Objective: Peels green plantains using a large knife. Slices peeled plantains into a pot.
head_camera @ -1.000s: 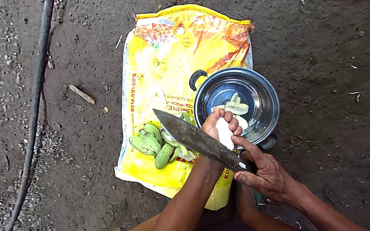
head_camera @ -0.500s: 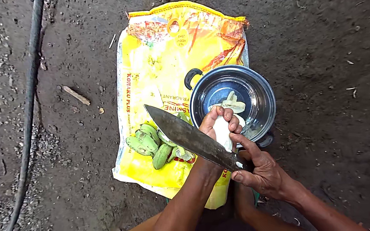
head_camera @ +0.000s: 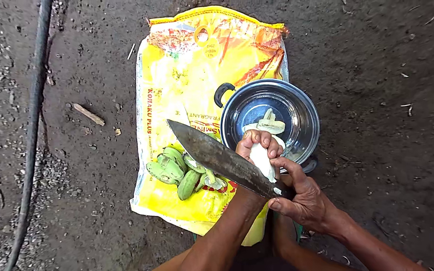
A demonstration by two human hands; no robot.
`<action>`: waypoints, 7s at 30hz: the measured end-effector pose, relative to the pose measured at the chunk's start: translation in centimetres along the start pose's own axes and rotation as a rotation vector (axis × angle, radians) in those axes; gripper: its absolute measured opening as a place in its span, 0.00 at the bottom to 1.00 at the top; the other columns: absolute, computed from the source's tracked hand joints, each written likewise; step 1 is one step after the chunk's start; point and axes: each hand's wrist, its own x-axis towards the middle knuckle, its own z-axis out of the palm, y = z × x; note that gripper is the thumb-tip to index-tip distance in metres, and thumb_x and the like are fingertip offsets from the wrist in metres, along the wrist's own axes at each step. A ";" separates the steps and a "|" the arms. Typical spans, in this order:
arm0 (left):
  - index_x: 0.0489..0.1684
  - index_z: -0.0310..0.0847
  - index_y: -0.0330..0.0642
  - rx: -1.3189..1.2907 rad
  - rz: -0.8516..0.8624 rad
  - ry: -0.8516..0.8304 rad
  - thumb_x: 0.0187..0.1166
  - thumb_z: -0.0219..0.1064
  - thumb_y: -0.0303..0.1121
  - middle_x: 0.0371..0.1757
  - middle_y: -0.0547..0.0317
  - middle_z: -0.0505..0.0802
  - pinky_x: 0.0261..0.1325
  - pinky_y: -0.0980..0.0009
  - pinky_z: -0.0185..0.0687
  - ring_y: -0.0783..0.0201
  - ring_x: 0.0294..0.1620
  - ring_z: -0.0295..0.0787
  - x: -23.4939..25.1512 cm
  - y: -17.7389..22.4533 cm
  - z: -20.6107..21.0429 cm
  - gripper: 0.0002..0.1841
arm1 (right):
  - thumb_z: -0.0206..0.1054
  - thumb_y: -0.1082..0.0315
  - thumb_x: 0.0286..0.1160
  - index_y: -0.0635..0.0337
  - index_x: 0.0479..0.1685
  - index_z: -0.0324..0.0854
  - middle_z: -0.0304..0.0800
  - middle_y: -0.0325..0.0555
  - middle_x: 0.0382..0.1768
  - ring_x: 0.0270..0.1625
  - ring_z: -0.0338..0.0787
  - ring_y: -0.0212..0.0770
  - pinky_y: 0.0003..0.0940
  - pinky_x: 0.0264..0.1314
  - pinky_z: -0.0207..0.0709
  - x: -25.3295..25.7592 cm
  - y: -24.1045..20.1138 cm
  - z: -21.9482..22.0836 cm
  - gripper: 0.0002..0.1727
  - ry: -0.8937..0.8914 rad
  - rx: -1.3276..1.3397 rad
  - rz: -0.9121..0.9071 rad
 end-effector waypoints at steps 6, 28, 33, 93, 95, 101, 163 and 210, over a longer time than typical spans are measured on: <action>0.29 0.74 0.51 0.039 0.058 0.065 0.88 0.47 0.38 0.24 0.67 0.80 0.36 0.76 0.82 0.70 0.26 0.82 -1.0 -0.9 0.0 0.15 | 0.66 0.43 0.80 0.68 0.71 0.68 0.91 0.39 0.35 0.37 0.88 0.17 0.16 0.43 0.84 0.1 -0.2 0.0 0.37 0.049 -0.033 0.000; 0.32 0.83 0.51 -0.016 -0.283 0.122 0.89 0.34 0.61 0.31 0.60 0.89 0.43 0.67 0.90 0.60 0.38 0.93 -0.4 1.5 1.7 0.33 | 0.63 0.42 0.81 0.67 0.87 0.59 0.88 0.36 0.32 0.31 0.82 0.15 0.14 0.34 0.79 -0.4 -0.1 -1.1 0.45 -0.028 0.008 0.040; 0.32 0.82 0.51 -0.045 -0.322 0.112 0.89 0.36 0.61 0.30 0.61 0.87 0.41 0.69 0.89 0.63 0.35 0.90 -0.5 1.5 1.3 0.32 | 0.65 0.43 0.81 0.67 0.83 0.61 0.89 0.38 0.34 0.33 0.85 0.16 0.14 0.38 0.81 -0.4 0.4 -0.8 0.42 0.005 -0.014 0.021; 0.58 0.83 0.50 0.251 -0.061 0.090 0.67 0.58 0.78 0.47 0.56 0.93 0.61 0.62 0.88 0.57 0.55 0.93 -1.7 -0.8 3.1 0.40 | 0.67 0.44 0.79 0.71 0.81 0.65 0.94 0.42 0.46 0.43 0.88 0.15 0.14 0.49 0.83 0.4 0.0 -1.6 0.43 0.143 -0.084 0.017; 0.58 0.83 0.50 0.241 -0.068 0.116 0.70 0.55 0.77 0.47 0.56 0.93 0.61 0.61 0.88 0.57 0.56 0.93 -1.7 -0.8 3.3 0.40 | 0.68 0.44 0.78 0.70 0.81 0.66 0.93 0.41 0.46 0.42 0.88 0.15 0.14 0.49 0.83 0.5 0.0 -1.7 0.43 0.141 -0.092 0.023; 0.57 0.83 0.50 0.228 -0.119 0.137 0.77 0.47 0.75 0.48 0.55 0.94 0.62 0.62 0.87 0.57 0.59 0.92 -1.7 -0.5 3.4 0.38 | 0.68 0.43 0.78 0.69 0.82 0.66 0.93 0.39 0.45 0.43 0.88 0.14 0.14 0.48 0.83 0.5 0.2 -2.0 0.43 0.126 -0.083 0.047; 0.68 0.82 0.33 2.515 -0.649 -0.479 0.85 0.62 0.29 0.58 0.37 0.89 0.65 0.43 0.79 0.39 0.60 0.87 -0.7 26.7 -4.9 0.17 | 0.53 0.62 0.89 0.49 0.89 0.61 0.76 0.39 0.29 0.19 0.73 0.29 0.22 0.18 0.73 15.1 -8.0 8.9 0.29 -0.219 0.435 0.229; 0.66 0.66 0.43 1.266 -0.623 0.458 0.91 0.52 0.35 0.37 0.55 0.88 0.35 0.75 0.85 0.68 0.30 0.88 -4.1 27.7 -6.8 0.12 | 0.66 0.55 0.80 0.62 0.89 0.54 0.76 0.38 0.30 0.24 0.74 0.28 0.25 0.27 0.73 9.9 1.2 18.0 0.41 -0.011 0.373 0.516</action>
